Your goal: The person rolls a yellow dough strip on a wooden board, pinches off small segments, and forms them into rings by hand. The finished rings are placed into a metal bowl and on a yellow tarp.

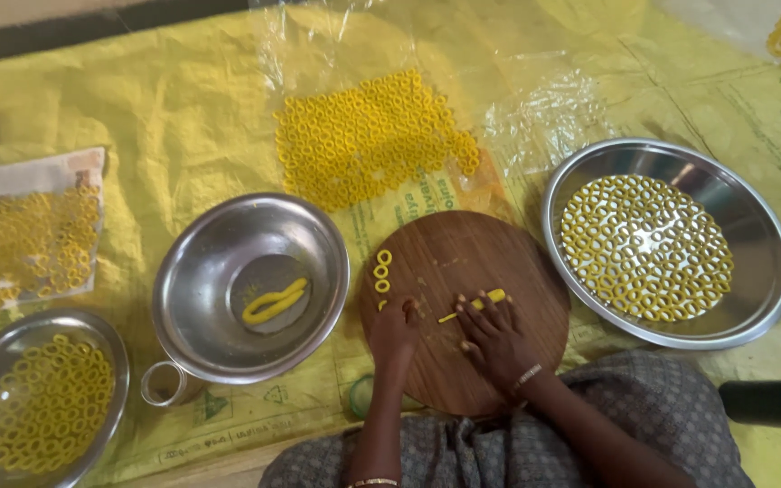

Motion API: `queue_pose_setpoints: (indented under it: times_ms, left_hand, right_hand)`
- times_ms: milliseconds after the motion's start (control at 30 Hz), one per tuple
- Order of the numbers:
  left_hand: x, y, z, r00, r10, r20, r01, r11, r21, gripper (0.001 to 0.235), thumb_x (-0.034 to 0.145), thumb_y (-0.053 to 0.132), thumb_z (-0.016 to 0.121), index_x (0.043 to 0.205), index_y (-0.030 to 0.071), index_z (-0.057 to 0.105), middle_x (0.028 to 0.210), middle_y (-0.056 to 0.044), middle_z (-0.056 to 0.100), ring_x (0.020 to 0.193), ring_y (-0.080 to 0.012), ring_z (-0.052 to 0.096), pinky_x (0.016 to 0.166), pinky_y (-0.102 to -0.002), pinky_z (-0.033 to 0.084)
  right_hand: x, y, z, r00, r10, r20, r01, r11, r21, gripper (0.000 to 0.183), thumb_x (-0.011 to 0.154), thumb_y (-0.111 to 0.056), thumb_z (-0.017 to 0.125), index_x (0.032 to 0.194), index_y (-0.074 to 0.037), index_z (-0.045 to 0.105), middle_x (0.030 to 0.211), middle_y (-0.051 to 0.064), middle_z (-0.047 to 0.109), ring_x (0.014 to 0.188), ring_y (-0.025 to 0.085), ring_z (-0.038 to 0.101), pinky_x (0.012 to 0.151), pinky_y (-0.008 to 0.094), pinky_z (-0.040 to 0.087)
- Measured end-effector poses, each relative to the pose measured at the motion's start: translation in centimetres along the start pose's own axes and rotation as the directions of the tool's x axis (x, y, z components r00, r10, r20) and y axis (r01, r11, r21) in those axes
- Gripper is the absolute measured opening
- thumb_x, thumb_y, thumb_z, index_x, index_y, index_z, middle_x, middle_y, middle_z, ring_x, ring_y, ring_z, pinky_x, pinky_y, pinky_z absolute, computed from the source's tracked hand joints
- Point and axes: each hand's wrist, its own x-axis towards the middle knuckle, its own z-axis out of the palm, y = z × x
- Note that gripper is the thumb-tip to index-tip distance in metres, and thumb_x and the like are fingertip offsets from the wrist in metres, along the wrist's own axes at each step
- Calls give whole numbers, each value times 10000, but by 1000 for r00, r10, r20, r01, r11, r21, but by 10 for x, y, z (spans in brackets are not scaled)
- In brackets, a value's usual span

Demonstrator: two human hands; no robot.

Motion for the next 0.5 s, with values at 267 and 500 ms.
queue_pose_setpoints:
  times_ms: [267, 500]
  left_hand:
    - [-2, 11, -3, 998, -30, 61, 27, 999, 35, 239, 936, 213, 633, 1157, 163, 711, 1090, -110, 739, 1038, -312, 695, 843, -437, 542]
    - [-2, 5, -4, 999, -28, 36, 27, 999, 19, 241, 928, 201, 632, 1143, 157, 730, 1093, -103, 749, 1042, -296, 711, 870, -428, 548]
  right_hand:
    - [41, 10, 15, 999, 29, -40, -28, 999, 33, 636, 993, -416, 473, 1558, -139, 379, 1622, -1, 348, 1541, 292, 206, 1222, 621, 29]
    - [42, 9, 11, 999, 41, 29, -41, 999, 7, 647, 992, -432, 462, 1552, -126, 359, 1636, 8, 319, 1538, 282, 184, 1204, 626, 17]
